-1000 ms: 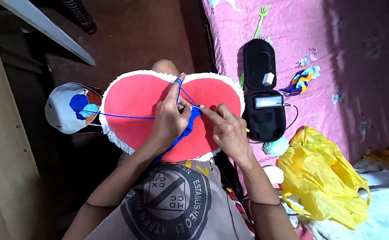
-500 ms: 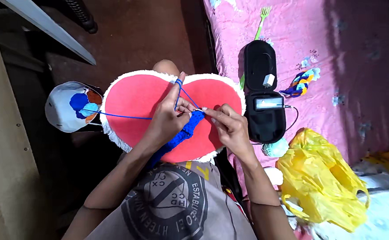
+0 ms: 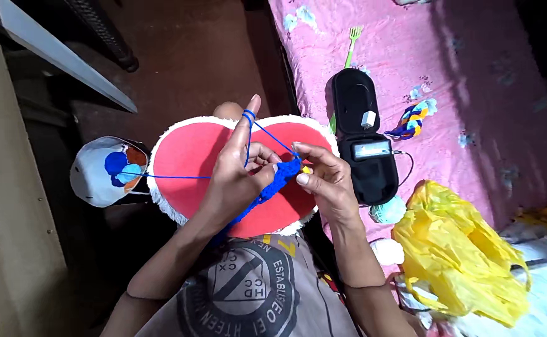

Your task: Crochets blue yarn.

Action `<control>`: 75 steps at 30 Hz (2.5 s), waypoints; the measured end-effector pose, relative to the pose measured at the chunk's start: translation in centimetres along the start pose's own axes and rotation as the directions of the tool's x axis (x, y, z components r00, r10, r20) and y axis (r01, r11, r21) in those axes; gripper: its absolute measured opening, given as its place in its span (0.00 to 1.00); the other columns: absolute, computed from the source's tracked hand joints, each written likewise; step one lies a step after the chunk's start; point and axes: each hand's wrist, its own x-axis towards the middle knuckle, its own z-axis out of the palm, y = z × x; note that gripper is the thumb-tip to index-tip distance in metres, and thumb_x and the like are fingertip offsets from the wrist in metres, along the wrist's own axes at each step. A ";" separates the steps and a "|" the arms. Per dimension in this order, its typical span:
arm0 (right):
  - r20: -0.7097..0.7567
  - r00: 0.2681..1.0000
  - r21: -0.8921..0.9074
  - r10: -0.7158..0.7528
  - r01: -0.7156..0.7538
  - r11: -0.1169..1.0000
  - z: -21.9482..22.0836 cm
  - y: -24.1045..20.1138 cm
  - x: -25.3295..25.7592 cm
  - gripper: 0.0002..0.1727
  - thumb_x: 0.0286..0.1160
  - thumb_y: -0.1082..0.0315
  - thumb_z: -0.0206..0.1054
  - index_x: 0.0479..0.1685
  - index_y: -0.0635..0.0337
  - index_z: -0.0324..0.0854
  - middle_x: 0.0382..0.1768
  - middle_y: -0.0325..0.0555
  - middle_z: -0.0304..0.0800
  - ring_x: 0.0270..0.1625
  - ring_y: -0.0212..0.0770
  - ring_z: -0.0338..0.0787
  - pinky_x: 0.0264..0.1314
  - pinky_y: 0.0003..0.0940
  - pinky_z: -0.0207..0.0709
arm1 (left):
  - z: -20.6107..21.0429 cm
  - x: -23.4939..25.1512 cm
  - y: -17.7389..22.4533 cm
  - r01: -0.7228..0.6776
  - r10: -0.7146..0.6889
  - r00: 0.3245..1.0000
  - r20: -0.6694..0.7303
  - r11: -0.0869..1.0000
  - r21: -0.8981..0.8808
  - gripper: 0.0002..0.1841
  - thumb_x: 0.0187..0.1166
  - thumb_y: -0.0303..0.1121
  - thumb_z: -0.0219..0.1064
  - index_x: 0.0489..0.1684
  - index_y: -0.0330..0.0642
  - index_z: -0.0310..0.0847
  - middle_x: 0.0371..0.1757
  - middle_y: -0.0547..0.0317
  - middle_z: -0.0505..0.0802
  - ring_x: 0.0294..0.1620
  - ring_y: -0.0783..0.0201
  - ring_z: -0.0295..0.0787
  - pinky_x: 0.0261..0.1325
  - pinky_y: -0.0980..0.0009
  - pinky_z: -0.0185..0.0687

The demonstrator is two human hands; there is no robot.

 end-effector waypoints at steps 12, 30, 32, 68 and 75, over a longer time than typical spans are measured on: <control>-0.068 0.992 0.273 -0.103 0.118 0.955 4.3 -3.1 2.5 0.23 0.66 0.80 0.71 0.63 0.56 0.89 0.41 0.46 0.91 0.22 0.20 0.74 0.23 0.14 0.68 | -1.1 0.1 3.4 -0.079 0.088 0.996 0.009 0.931 -0.355 0.51 0.68 0.13 0.62 0.96 0.51 0.40 0.39 0.56 0.92 0.34 0.69 0.90 0.41 0.76 0.88; -0.132 0.990 0.086 -0.045 0.056 0.995 5.0 -0.3 0.5 0.20 0.67 0.83 0.70 0.59 0.63 0.90 0.49 0.47 0.94 0.24 0.21 0.78 0.25 0.15 0.73 | -2.0 -2.2 1.1 -0.051 0.015 0.992 -0.123 0.952 -0.301 0.53 0.66 0.13 0.67 0.96 0.51 0.42 0.38 0.56 0.93 0.33 0.67 0.91 0.39 0.75 0.90; -0.085 0.996 -0.079 -0.029 0.023 0.997 3.8 0.5 0.2 0.17 0.70 0.80 0.70 0.58 0.62 0.91 0.44 0.40 0.92 0.28 0.20 0.79 0.29 0.15 0.74 | -2.5 -2.5 0.2 0.009 -0.036 0.995 -0.097 0.963 -0.269 0.51 0.68 0.14 0.66 0.96 0.50 0.44 0.37 0.57 0.93 0.31 0.69 0.90 0.37 0.77 0.88; 0.139 0.978 -0.985 -0.155 0.153 0.080 2.4 4.1 -1.7 0.23 0.68 0.79 0.65 0.62 0.52 0.93 0.36 0.51 0.83 0.25 0.44 0.84 0.18 0.35 0.74 | 0.3 -2.0 -6.0 0.143 -0.027 0.969 -0.245 0.871 0.470 0.38 0.79 0.24 0.64 0.93 0.46 0.56 0.27 0.64 0.85 0.17 0.72 0.72 0.19 0.77 0.68; 0.102 0.984 -0.994 -0.143 0.107 0.025 3.2 4.7 -2.0 0.24 0.68 0.79 0.66 0.63 0.52 0.92 0.37 0.52 0.84 0.24 0.45 0.85 0.17 0.36 0.75 | 0.3 -2.0 -6.1 0.170 -0.060 0.964 -0.259 0.888 0.426 0.38 0.77 0.22 0.65 0.92 0.47 0.59 0.25 0.64 0.85 0.17 0.73 0.74 0.19 0.78 0.69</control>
